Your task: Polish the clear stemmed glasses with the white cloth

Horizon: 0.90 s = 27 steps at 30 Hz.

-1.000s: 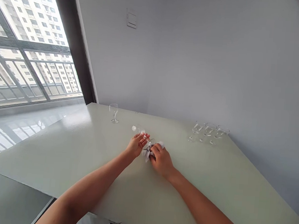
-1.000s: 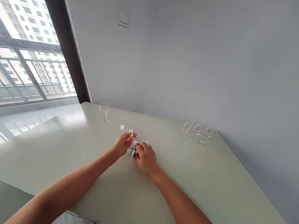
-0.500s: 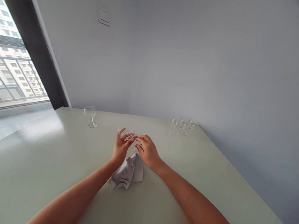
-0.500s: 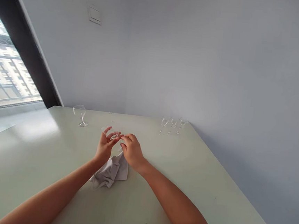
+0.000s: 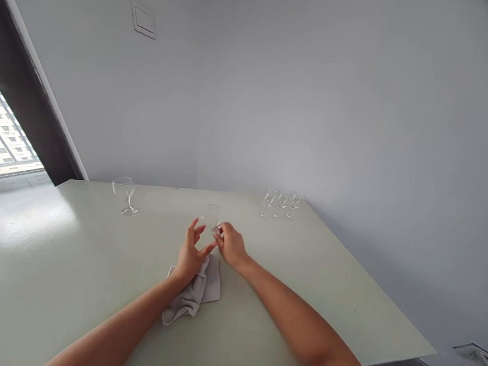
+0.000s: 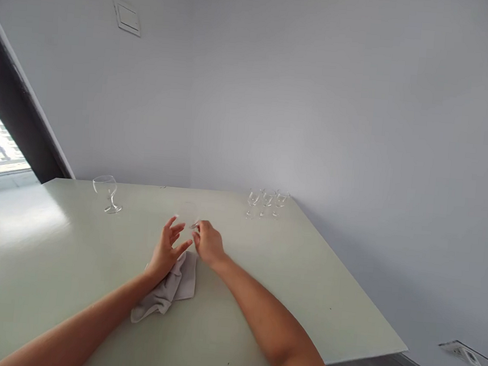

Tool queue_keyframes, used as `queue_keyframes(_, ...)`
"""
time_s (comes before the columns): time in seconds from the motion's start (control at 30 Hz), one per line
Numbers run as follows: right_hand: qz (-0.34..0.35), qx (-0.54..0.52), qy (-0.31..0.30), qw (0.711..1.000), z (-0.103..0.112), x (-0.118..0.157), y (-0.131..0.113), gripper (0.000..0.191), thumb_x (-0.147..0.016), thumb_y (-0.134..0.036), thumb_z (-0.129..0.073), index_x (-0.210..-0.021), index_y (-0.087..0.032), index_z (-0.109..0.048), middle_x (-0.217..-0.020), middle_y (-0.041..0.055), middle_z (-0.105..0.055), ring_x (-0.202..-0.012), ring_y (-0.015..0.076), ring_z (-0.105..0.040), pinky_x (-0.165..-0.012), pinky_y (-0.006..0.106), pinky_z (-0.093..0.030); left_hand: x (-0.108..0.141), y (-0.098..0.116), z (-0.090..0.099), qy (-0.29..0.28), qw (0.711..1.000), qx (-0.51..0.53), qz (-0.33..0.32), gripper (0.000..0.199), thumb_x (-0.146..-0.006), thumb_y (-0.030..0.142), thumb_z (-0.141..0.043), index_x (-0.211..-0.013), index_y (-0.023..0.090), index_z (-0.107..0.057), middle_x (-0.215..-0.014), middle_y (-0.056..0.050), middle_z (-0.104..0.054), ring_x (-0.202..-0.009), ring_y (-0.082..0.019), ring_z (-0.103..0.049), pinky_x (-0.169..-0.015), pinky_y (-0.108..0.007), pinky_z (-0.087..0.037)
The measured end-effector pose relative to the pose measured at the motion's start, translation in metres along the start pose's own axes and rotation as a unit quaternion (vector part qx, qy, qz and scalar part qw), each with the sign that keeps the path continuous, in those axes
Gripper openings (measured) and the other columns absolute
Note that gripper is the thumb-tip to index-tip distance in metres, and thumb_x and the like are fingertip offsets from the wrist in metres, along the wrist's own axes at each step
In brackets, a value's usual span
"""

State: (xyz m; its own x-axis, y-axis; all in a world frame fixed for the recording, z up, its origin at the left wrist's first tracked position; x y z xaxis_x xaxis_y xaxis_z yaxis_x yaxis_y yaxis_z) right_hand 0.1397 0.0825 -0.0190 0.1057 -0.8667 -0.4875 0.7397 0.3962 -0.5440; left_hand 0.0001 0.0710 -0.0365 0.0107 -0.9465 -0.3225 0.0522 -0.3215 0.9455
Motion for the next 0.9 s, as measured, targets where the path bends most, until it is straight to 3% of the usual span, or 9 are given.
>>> queue_keyframes(0.13,-0.142,0.001,0.103,0.985,0.023,-0.016,0.063,0.022,-0.078,-0.028,-0.048,-0.096,-0.018,-0.053,-0.084,0.0019,-0.061,-0.070,0.0136,-0.056,-0.071,0.026,-0.041,-0.003,-0.022,-0.001,-0.024,0.996,-0.041,0.079,0.051,-0.065,0.038,-0.067,-0.111,0.024,-0.050,-0.100,-0.008,-0.061,-0.094,-0.021,-0.058,-0.091,-0.043,-0.040)
queue_keyframes(0.27,-0.231,0.022,0.177,0.956,0.050,-0.019,0.117,0.025,-0.078,-0.029,-0.043,-0.097,-0.015,-0.051,-0.085,0.0061,-0.060,-0.071,0.0166,-0.056,-0.071,0.029,-0.040,-0.003,-0.022,-0.001,-0.026,0.996,-0.029,0.082,0.043,-0.064,0.036,-0.068,-0.104,0.026,-0.055,-0.094,-0.005,-0.062,-0.088,-0.019,-0.060,-0.088,-0.039,-0.042)
queue_keyframes(0.37,-0.278,0.032,0.209,0.937,0.065,-0.015,0.143,0.024,-0.077,-0.028,-0.043,-0.096,-0.015,-0.051,-0.086,0.0076,-0.060,-0.075,0.0182,-0.056,-0.070,0.029,-0.039,-0.001,-0.018,-0.001,-0.023,0.996,-0.038,0.079,0.040,-0.063,0.033,-0.068,-0.101,0.027,-0.057,-0.092,-0.005,-0.063,-0.088,-0.019,-0.060,-0.087,-0.038,-0.042)
queue_keyframes(0.67,-0.333,0.032,0.210,0.919,0.073,-0.007,0.169,0.019,-0.074,-0.026,-0.046,-0.089,-0.016,-0.053,-0.081,0.0063,-0.060,-0.070,0.0186,-0.055,-0.061,0.027,-0.037,-0.001,-0.018,0.000,-0.045,0.990,-0.086,0.099,0.039,-0.069,0.037,-0.061,-0.107,0.028,-0.053,-0.098,-0.005,-0.062,-0.092,-0.020,-0.058,-0.082,-0.035,-0.043)
queue_keyframes(0.9,-0.335,0.030,0.210,0.918,0.072,-0.010,0.174,0.017,-0.074,-0.028,-0.047,-0.085,-0.017,-0.053,-0.078,0.0054,-0.060,-0.069,0.0180,-0.053,-0.061,0.027,-0.036,0.000,-0.022,0.000,-0.025,0.993,-0.044,0.103,0.036,-0.065,0.034,-0.065,-0.100,0.027,-0.058,-0.094,-0.005,-0.063,-0.086,-0.020,-0.060,-0.079,-0.034,-0.044)
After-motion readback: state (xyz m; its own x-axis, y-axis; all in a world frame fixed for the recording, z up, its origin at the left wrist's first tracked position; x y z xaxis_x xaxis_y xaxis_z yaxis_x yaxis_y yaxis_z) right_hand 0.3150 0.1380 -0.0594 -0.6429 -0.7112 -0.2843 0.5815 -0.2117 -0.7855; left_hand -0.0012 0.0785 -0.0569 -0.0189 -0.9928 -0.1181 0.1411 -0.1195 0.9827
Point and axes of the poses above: each hand's wrist, its own x-axis away from the middle knuckle, its own z-axis out of the back of the hand, y = z × x, the point moved 3 cm from there along -x, towards the middle knuckle
